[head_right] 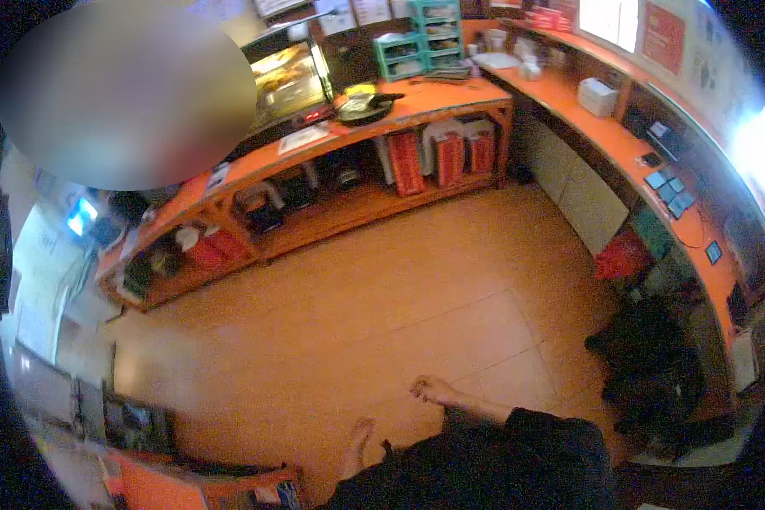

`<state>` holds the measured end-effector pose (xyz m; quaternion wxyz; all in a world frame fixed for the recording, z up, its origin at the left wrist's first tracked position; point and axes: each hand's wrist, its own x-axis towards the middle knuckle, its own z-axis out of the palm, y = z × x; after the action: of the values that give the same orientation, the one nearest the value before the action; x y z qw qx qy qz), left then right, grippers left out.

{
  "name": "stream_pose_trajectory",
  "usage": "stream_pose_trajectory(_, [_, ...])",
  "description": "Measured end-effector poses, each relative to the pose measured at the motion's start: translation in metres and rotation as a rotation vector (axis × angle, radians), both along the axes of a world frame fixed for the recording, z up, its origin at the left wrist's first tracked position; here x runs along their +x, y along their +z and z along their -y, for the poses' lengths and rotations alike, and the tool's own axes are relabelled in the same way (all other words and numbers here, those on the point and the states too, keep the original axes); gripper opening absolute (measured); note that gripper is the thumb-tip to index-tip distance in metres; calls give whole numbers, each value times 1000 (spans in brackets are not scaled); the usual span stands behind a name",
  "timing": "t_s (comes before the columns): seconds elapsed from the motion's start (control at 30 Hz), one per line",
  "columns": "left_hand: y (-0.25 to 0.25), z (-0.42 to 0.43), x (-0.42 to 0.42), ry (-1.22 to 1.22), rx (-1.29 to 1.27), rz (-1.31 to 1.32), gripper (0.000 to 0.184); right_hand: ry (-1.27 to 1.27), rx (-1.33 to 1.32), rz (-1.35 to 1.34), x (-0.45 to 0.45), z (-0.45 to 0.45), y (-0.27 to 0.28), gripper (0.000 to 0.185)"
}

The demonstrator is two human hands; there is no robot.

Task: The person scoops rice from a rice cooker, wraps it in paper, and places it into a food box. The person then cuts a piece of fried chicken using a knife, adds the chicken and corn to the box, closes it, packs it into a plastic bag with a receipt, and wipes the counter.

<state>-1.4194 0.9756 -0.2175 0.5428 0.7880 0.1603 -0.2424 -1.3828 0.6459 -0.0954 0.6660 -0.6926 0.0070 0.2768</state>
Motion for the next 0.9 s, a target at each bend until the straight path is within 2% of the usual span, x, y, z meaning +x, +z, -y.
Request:
stream_pose_trajectory(0.03, [4,12,35,-17,-6,7,32,-81,52,-21,22,33,14,31])
stream_pose_trajectory(0.17, [36,65,169,-49,-77,1,29,-360,-27,-147,121,113,65,32])
stream_pose_trajectory(0.27, [44,92,279,-129,-161,18,31,-473,75,-164,215,161,69,33])
stream_pose_trajectory(0.37, [30,142,403,-202,-86,-135,36,-638,115,-85,300,216,60,32])
stream_pose_trajectory(0.43, [8,182,487,-52,-72,-2,41,-665,89,-150,341,255,42,34])
stream_pose_trajectory(0.47, [15,215,546,-137,-78,15,41,-748,95,-126,364,274,36,34])
stream_pose_trajectory(0.53, [27,292,633,-268,-249,-74,43,-838,-21,-318,387,314,10,38])
stream_pose_trajectory(0.57, [42,335,675,-346,-249,-41,42,-895,-16,-325,391,332,3,38])
stream_pose_trajectory(0.67, [152,500,776,-598,-333,50,41,-1154,15,-287,393,378,0,36])
stream_pose_trajectory(0.7, [170,551,808,-627,-420,63,40,-1256,71,-312,394,394,18,32])
stream_pose_trajectory(0.77, [198,638,865,-630,-581,67,39,-1461,158,-392,399,429,19,33])
stream_pose_trajectory(0.83, [210,713,920,-628,-653,54,39,-1568,74,-472,402,470,-19,34])
stream_pose_trajectory(0.9, [205,781,972,-525,-866,144,40,-1655,46,-403,416,511,-59,35])
